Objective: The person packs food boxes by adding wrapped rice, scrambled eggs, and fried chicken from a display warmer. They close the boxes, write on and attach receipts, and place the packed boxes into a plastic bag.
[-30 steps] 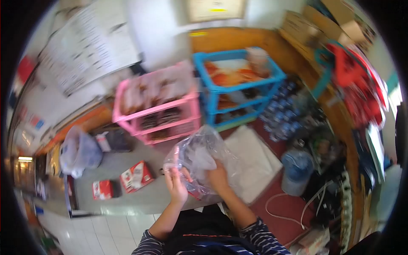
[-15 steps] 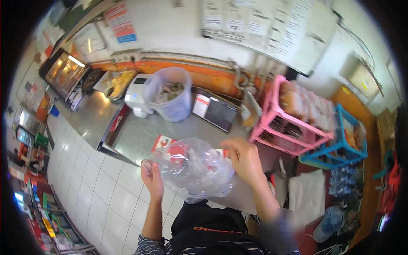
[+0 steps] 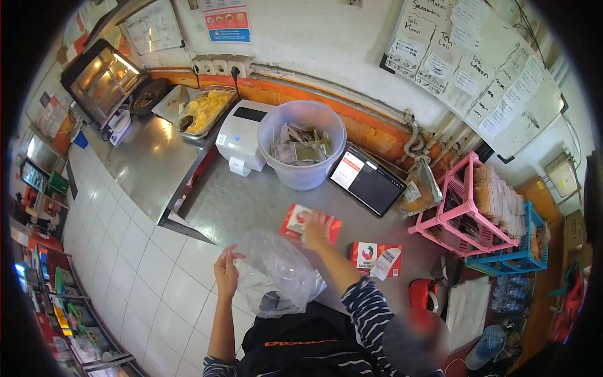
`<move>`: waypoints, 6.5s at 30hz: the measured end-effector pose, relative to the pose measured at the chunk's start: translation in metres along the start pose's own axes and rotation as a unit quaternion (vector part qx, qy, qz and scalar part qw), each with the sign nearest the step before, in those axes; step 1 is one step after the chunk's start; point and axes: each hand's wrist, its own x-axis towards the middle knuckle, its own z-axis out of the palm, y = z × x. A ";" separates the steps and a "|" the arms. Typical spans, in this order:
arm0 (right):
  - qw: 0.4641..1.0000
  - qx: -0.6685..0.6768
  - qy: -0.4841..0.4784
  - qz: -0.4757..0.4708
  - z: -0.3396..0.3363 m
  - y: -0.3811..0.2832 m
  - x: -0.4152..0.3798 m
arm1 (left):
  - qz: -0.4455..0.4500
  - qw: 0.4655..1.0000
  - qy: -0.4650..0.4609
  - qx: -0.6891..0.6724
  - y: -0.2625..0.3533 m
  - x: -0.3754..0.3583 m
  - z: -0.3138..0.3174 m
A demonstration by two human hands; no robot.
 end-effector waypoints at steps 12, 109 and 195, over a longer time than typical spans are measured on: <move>0.937 0.305 0.029 -0.167 -0.218 -0.009 -0.065 | -0.071 0.983 -0.047 -0.162 -0.011 0.062 0.062; 0.898 0.363 0.134 -0.211 -0.155 -0.011 -0.102 | 0.163 0.953 -0.238 -0.091 0.063 -0.002 0.102; 0.886 0.006 -0.222 0.406 -0.047 0.472 -0.316 | 0.275 0.889 -0.106 0.351 -0.086 -0.048 0.263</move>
